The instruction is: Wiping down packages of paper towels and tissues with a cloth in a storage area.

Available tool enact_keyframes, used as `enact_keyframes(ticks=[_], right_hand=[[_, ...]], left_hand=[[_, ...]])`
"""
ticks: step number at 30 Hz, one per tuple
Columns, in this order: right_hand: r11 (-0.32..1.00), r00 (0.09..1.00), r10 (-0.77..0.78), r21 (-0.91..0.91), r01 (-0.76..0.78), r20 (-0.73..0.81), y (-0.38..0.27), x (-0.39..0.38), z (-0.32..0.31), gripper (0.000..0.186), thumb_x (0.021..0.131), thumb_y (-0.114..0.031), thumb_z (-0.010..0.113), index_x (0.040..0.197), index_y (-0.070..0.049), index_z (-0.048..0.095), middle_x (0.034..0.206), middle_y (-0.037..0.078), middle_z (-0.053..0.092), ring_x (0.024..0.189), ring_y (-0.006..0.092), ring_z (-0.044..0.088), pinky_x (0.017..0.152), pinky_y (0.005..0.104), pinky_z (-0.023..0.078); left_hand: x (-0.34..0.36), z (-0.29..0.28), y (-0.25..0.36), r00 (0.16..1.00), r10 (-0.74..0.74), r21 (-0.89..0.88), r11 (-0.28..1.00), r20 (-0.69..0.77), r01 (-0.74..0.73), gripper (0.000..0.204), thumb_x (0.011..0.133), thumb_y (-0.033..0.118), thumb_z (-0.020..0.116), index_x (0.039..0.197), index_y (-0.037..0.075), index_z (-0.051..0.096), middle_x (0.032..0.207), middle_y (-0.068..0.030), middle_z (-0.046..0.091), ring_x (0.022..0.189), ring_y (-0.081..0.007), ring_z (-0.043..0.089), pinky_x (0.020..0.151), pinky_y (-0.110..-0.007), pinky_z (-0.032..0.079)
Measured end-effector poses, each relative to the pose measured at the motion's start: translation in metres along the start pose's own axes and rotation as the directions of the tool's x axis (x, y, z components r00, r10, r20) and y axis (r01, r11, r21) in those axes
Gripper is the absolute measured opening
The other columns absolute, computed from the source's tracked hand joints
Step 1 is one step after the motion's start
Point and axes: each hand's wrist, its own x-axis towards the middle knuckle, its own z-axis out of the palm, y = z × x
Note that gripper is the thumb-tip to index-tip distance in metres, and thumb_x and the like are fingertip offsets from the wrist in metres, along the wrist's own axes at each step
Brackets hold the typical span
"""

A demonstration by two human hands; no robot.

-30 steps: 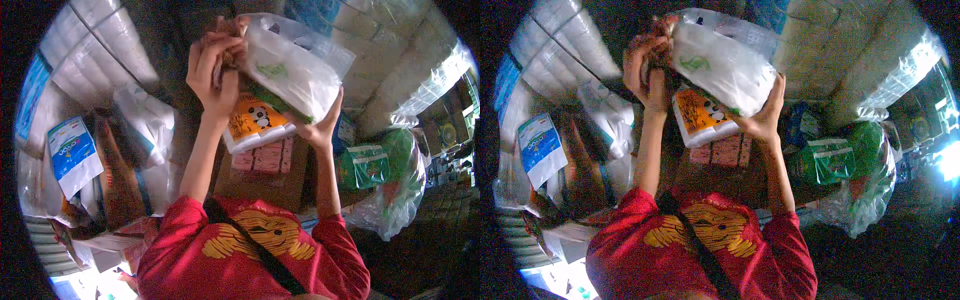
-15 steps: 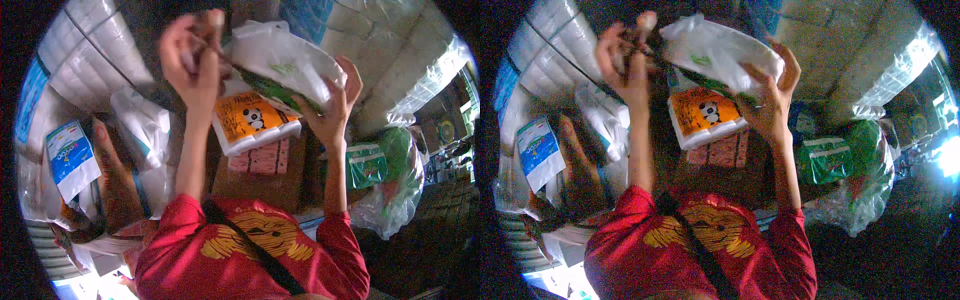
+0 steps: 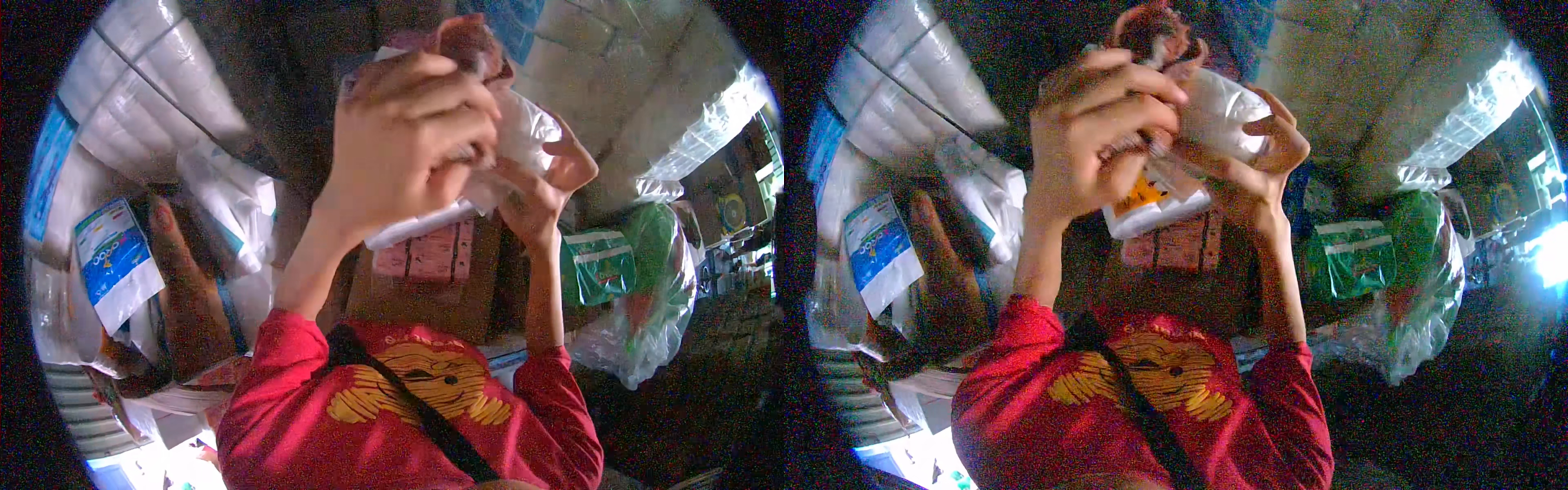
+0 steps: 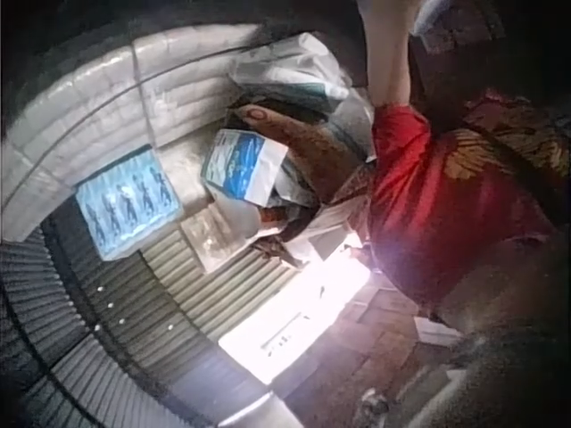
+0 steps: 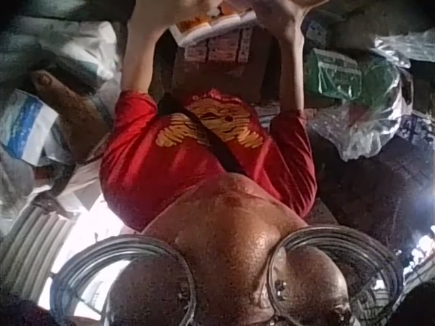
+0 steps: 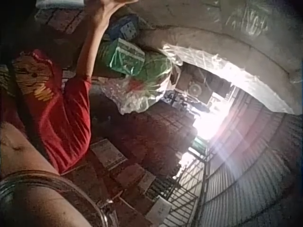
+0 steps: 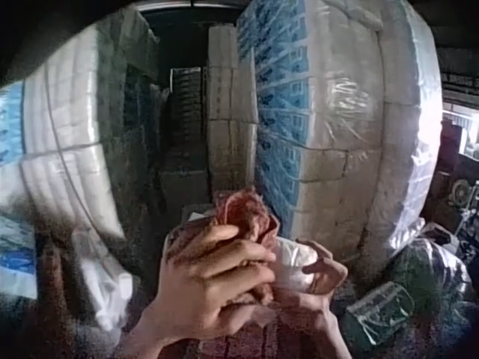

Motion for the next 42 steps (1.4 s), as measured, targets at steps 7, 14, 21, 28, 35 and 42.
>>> enact_keyframes(ticks=[7, 14, 21, 28, 35, 42], right_hand=[[0.936, 0.998, -0.004, -0.351, 0.029, 0.070, -0.025, 0.004, -0.020, 0.035, 0.056, -0.020, 0.077, 0.088, -0.019, 0.065, 0.111, 0.012, 0.034, 0.105, 0.0319, 0.040, 0.083, 0.0404, 0.037], [0.916, 0.903, 0.395, -0.145, -0.374, 0.168, -0.009, -0.018, -0.018, 0.045, 0.051, -0.008, 0.077, 0.091, -0.017, 0.057, 0.101, 0.010, 0.041, 0.103, 0.0317, 0.044, 0.080, 0.0381, 0.040], [0.985, 0.994, 0.039, -0.164, -0.055, -0.097, -0.015, -0.018, -0.012, 0.045, 0.046, -0.015, 0.077, 0.086, -0.018, 0.057, 0.094, 0.010, 0.048, 0.095, 0.0301, 0.048, 0.077, 0.0395, 0.041], [0.929, 0.997, 0.039, -0.366, -0.062, -0.070, -0.024, -0.018, -0.009, 0.048, 0.067, -0.030, 0.070, 0.100, -0.008, 0.042, 0.098, 0.011, 0.038, 0.091, 0.0228, 0.044, 0.072, 0.0348, 0.042], [0.717, 0.964, 0.227, -0.645, -0.264, -0.141, -0.028, -0.036, -0.014, 0.067, 0.053, -0.029, 0.081, 0.102, -0.006, 0.041, 0.101, 0.008, 0.030, 0.097, 0.0227, 0.041, 0.075, 0.0318, 0.041], [0.763, 0.968, 0.129, -0.602, -0.237, -0.217, -0.017, -0.038, -0.023, 0.079, 0.045, -0.023, 0.084, 0.100, -0.002, 0.031, 0.097, 0.008, 0.035, 0.090, 0.0204, 0.045, 0.073, 0.0326, 0.040]], left_hand=[[-0.004, 0.006, -0.025, 0.934, -0.142, -0.033, 0.990, -0.327, 0.138, 0.013, 0.057, 0.002, 0.052, 0.067, 0.010, 0.053, 0.077, -0.0009, 0.058, 0.074, -0.0222, 0.057, 0.063, -0.033, 0.046], [0.004, 0.022, 0.029, 0.981, 0.029, -0.185, 0.981, -0.192, -0.065, 0.034, 0.050, 0.013, 0.064, 0.083, 0.012, 0.057, 0.091, -0.0016, 0.054, 0.074, -0.0206, 0.057, 0.062, -0.034, 0.046], [-0.009, 0.020, -0.008, 0.940, -0.089, -0.059, 0.996, -0.331, 0.074, 0.038, 0.048, 0.005, 0.057, 0.085, 0.008, 0.057, 0.086, -0.0012, 0.054, 0.072, -0.0211, 0.056, 0.059, -0.030, 0.045], [-0.002, 0.019, 0.042, 0.999, -0.025, -0.125, 0.992, -0.022, 0.022, 0.043, 0.047, 0.014, 0.067, 0.089, 0.012, 0.055, 0.097, -0.0011, 0.050, 0.084, -0.0195, 0.055, 0.070, -0.037, 0.041], [-0.006, 0.031, 0.005, 0.962, 0.005, 0.014, 1.000, -0.272, -0.001, 0.026, 0.067, 0.020, 0.056, 0.088, 0.005, 0.061, 0.095, -0.0060, 0.059, 0.082, -0.0244, 0.058, 0.071, -0.032, 0.046], [-0.013, 0.033, 0.001, 0.926, -0.145, -0.050, 0.989, -0.349, 0.136, 0.036, 0.061, 0.008, 0.059, 0.097, 0.008, 0.060, 0.105, -0.0115, 0.055, 0.092, -0.0299, 0.055, 0.080, -0.035, 0.043]])
